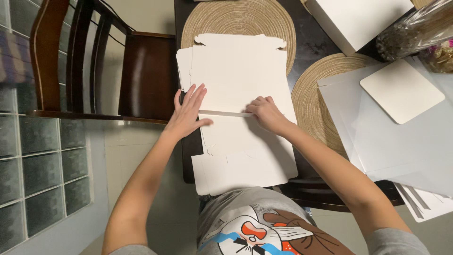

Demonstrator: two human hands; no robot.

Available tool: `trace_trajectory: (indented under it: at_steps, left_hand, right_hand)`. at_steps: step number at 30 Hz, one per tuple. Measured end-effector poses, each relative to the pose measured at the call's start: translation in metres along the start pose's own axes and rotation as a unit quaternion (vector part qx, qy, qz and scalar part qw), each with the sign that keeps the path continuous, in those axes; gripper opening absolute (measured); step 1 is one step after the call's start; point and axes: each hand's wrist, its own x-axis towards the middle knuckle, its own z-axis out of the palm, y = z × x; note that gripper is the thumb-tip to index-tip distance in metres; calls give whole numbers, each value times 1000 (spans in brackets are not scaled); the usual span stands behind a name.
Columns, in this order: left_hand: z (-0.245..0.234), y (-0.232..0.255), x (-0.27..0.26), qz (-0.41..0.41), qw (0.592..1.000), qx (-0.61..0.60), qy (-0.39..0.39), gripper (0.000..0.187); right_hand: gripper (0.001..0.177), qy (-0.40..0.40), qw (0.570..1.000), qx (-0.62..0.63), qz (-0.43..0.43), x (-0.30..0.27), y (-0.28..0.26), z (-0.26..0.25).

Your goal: The person assembles several white cardboard boxes by folding along pre-scored lines and tucking flaps into slots. They handle flat sheets, fold them into box shapes, and stack the finished boxes on the table.

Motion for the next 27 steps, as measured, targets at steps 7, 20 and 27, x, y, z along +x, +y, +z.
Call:
trace_trajectory:
  at_steps: [7, 20, 27]
  left_hand:
    - [-48, 3, -47, 57, 994, 48, 76, 104]
    - [99, 73, -16, 120, 977, 45, 173, 47]
    - [93, 41, 11, -137, 973, -22, 184, 68]
  right_hand:
    - [19, 49, 996, 7, -74, -25, 1, -90]
    - [41, 55, 987, -125, -81, -68, -7, -7]
    - [30, 193, 973, -99, 80, -71, 15, 12]
